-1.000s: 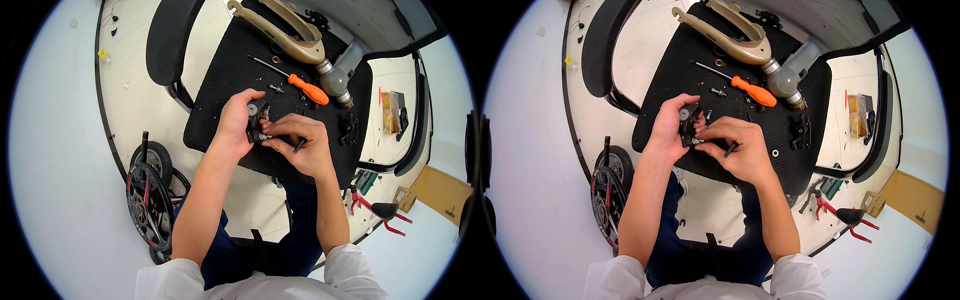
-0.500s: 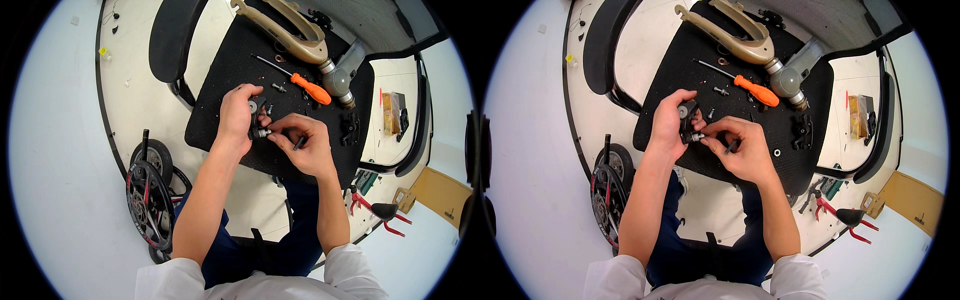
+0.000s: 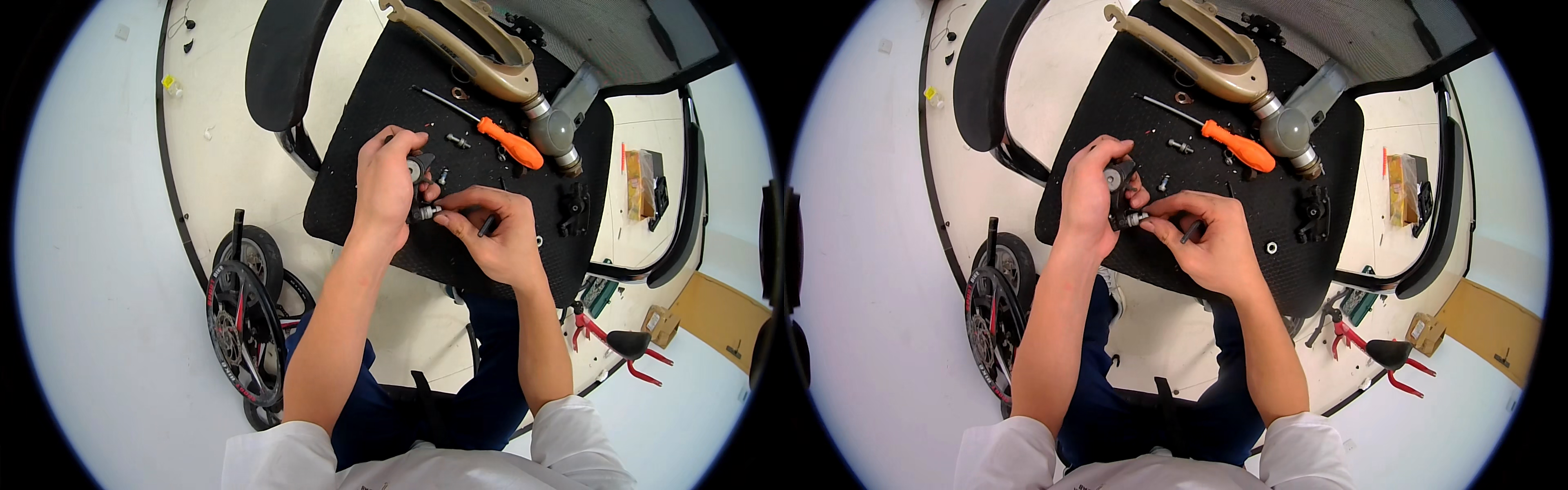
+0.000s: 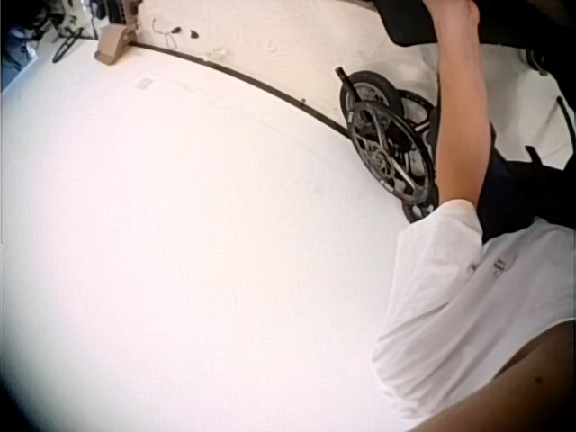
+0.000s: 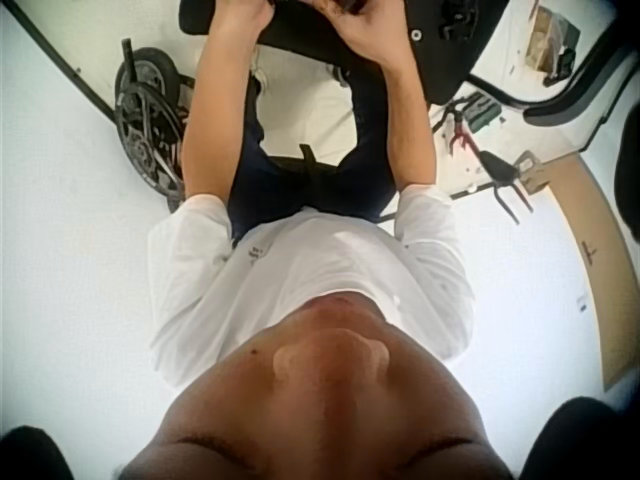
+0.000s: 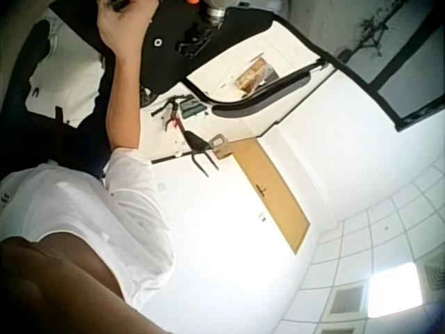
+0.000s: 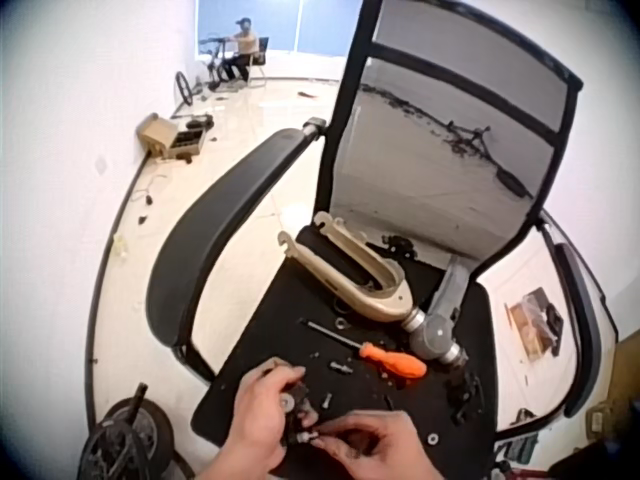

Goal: The person assembles a small mechanical component using an Allen key and screwdriver. They insert and tighten screws, attach small metal pieces, and repeatedly adjust the assembly on a black work mat.

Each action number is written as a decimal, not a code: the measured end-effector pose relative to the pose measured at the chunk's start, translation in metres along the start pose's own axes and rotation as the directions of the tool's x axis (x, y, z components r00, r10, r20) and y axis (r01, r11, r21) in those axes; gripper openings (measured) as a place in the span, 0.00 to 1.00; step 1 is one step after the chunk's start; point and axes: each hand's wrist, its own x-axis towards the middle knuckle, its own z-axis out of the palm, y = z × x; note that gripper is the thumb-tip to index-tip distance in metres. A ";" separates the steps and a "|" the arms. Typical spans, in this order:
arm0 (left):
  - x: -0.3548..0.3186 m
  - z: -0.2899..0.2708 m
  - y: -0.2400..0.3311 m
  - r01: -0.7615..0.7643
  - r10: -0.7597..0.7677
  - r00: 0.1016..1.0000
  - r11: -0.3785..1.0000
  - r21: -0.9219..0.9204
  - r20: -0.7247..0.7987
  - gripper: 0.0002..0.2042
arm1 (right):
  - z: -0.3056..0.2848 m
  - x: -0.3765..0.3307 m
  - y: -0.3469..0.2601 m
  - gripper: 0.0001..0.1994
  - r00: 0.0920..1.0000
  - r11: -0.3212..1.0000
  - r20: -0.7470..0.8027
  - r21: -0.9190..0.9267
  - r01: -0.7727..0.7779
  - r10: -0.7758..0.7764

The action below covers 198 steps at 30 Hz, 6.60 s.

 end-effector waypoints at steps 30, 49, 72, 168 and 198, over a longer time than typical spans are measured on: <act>0.003 -0.005 0.002 0.022 -0.021 1.000 0.998 -0.056 0.021 0.10 | 0.003 0.002 -0.002 0.07 0.996 0.989 0.026 0.124 -0.086 0.084; 0.005 -0.006 0.000 0.027 -0.026 0.999 0.999 -0.026 0.020 0.11 | 0.003 0.001 -0.009 0.09 0.995 0.989 0.019 0.107 -0.102 0.100; 0.006 -0.009 0.001 0.122 -0.123 0.990 0.992 0.010 0.065 0.12 | 0.004 0.003 -0.001 0.10 0.982 0.981 0.025 -0.061 0.186 -0.185; 0.011 -0.024 0.013 -0.445 0.289 0.892 0.699 0.560 0.348 0.12 | -0.020 0.028 0.029 0.12 0.927 0.961 -0.336 0.266 -0.079 0.169; 0.013 -0.045 0.019 -0.504 0.381 0.831 0.208 0.838 0.406 0.10 | -0.005 0.029 0.026 0.06 0.974 0.960 -0.215 -0.279 0.009 -0.071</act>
